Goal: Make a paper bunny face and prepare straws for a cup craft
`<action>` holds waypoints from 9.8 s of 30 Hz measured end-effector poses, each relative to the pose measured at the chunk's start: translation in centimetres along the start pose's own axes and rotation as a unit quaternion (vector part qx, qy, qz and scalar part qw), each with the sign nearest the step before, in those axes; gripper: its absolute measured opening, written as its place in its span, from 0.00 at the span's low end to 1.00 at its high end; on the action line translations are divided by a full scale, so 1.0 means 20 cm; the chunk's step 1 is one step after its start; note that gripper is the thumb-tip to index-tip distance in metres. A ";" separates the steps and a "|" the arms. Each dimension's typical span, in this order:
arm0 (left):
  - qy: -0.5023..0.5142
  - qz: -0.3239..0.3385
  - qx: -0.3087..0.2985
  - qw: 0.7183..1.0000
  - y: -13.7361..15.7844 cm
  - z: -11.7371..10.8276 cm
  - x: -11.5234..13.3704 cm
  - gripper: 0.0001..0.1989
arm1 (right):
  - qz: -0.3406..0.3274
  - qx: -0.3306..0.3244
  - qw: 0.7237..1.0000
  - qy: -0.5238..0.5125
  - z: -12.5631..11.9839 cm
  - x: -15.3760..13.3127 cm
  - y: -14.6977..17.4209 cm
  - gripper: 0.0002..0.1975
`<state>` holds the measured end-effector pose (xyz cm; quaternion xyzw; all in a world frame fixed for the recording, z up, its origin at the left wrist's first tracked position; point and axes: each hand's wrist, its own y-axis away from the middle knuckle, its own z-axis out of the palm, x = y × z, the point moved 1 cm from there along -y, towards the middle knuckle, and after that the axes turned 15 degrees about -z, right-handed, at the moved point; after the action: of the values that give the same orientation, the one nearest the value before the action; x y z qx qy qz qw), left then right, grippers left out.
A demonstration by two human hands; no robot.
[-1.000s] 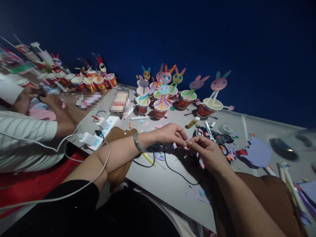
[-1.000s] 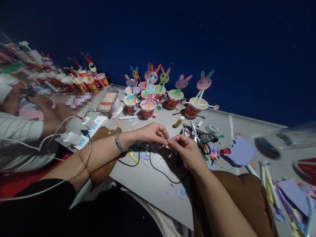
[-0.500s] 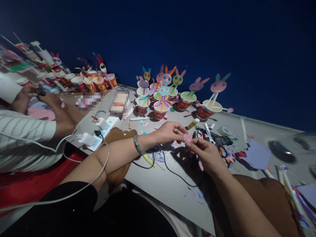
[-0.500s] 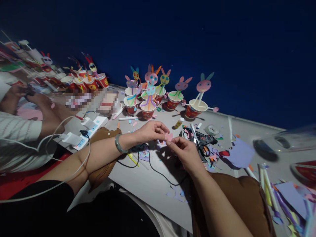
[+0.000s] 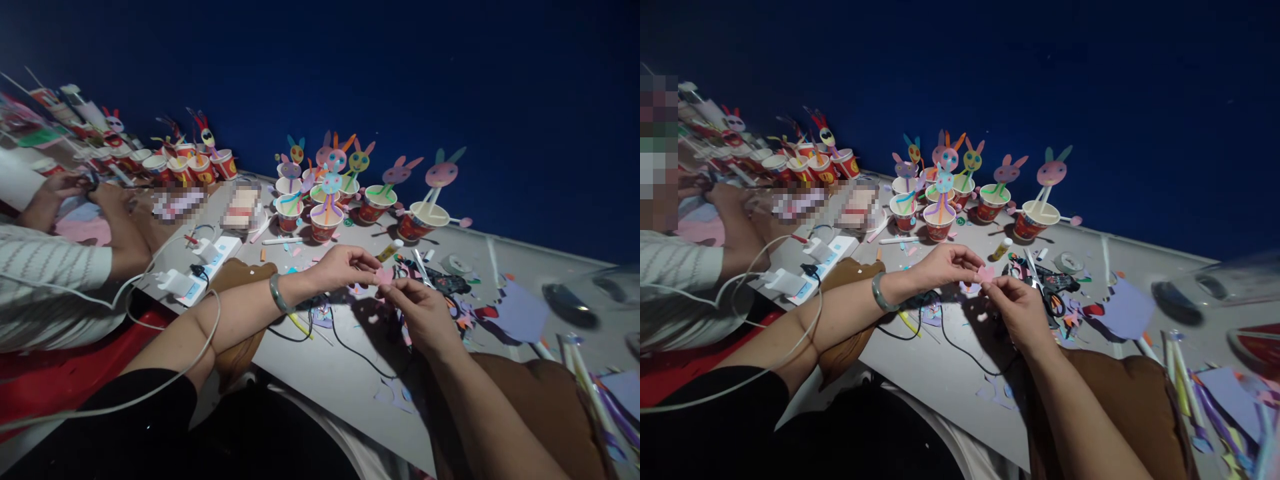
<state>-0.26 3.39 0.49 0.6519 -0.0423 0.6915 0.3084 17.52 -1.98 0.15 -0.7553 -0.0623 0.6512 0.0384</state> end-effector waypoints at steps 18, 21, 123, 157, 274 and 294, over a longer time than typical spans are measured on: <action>-0.029 0.164 -0.041 0.985 0.04 -0.01 0.07 0.11 | -0.006 0.036 0.999 -0.038 -0.02 0.06 -0.01 0.21; 0.003 0.139 -0.051 0.989 0.05 0.00 0.07 0.17 | -0.011 0.035 0.999 -0.034 -0.02 0.06 -0.01 0.21; -0.272 0.001 -0.103 0.957 -0.26 -0.11 0.11 0.05 | 0.031 0.021 0.999 0.016 -0.01 0.14 -0.04 0.21; -0.495 0.013 0.062 0.867 -0.41 -0.12 -0.04 0.08 | -0.108 -0.042 0.922 0.370 -0.21 0.15 -0.40 0.17; -0.499 0.047 0.118 0.857 -0.45 -0.13 -0.10 0.05 | -0.193 -0.198 0.868 0.412 -0.08 0.18 -0.39 0.10; -0.488 0.040 0.106 0.865 -0.42 -0.13 -0.08 0.07 | -0.206 -0.161 0.883 0.390 -0.04 0.16 -0.38 0.13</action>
<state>1.42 10.85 -4.22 0.9327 -0.1395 0.2970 0.1496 18.38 5.94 -1.88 -0.9140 -0.3011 0.2624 0.0707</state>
